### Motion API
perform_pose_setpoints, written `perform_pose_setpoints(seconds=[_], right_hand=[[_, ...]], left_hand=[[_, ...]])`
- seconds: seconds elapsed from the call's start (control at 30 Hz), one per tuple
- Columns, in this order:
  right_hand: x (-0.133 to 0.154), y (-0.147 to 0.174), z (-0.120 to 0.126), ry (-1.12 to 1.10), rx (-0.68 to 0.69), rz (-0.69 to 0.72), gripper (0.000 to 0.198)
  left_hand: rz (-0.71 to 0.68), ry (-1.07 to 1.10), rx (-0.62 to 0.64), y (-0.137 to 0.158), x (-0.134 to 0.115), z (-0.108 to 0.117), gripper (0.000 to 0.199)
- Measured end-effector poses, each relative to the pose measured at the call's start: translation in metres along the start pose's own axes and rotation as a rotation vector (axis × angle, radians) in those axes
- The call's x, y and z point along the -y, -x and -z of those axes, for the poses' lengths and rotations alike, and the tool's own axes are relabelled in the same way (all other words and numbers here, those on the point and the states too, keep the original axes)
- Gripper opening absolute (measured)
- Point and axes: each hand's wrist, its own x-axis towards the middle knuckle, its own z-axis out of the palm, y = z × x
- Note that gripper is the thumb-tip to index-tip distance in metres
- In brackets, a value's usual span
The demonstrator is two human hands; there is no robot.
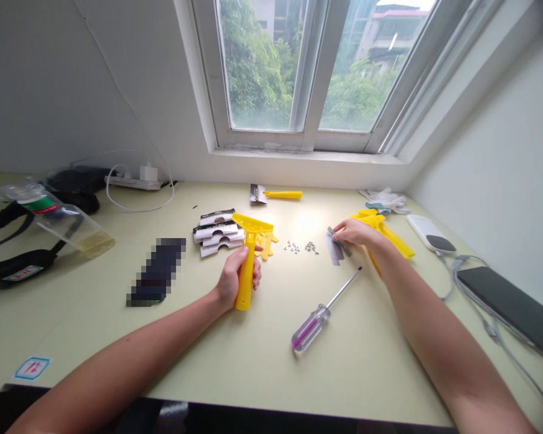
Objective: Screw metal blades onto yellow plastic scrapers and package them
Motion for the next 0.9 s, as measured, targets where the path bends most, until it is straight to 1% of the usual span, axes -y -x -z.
perform_pose_setpoints(seconds=[0.03, 0.07, 0.17, 0.27, 0.33, 0.4, 0.53, 0.6, 0.63, 0.7, 0.77, 0.9], right_hand=[[0.001, 0.001, 0.002, -0.007, 0.011, 0.022, 0.019], [0.003, 0.002, 0.004, -0.013, 0.016, 0.041, 0.016], [0.011, 0.008, 0.011, -0.042, -0.004, 0.078, 0.016], [0.027, 0.023, 0.020, -0.098, -0.017, 0.132, 0.020], [0.041, 0.039, 0.025, -0.203, 0.000, 0.227, 0.024], [0.058, 0.057, 0.025, -0.342, 0.019, 0.355, 0.030], [0.093, 0.086, 0.010, -0.514, 0.061, 0.571, 0.034], [0.104, 0.093, -0.002, -0.595, 0.069, 0.653, 0.034], [0.108, 0.094, -0.008, -0.610, 0.052, 0.681, 0.033], [0.113, 0.095, -0.018, -0.570, -0.007, 0.710, 0.032], [0.115, 0.094, -0.026, -0.490, -0.059, 0.709, 0.030], [0.117, 0.093, -0.031, -0.415, -0.076, 0.697, 0.027]], left_hand=[[-0.001, -0.006, 0.007, 0.000, 0.000, 0.000, 0.034], [-0.001, -0.012, 0.012, 0.000, 0.000, 0.000, 0.034], [0.003, -0.032, 0.028, 0.001, -0.001, 0.000, 0.034], [0.003, -0.088, 0.060, 0.003, -0.003, -0.002, 0.034], [0.008, -0.158, 0.118, 0.006, -0.004, -0.004, 0.034], [0.024, -0.240, 0.192, 0.010, -0.004, -0.006, 0.034], [0.042, -0.329, 0.286, 0.014, -0.003, -0.008, 0.035], [0.045, -0.335, 0.309, 0.015, -0.003, -0.008, 0.035], [0.048, -0.337, 0.319, 0.015, -0.003, -0.009, 0.036], [0.051, -0.342, 0.330, 0.015, -0.003, -0.009, 0.037], [0.048, -0.356, 0.331, 0.016, -0.003, -0.009, 0.038], [0.043, -0.393, 0.329, 0.019, -0.002, -0.009, 0.038]])
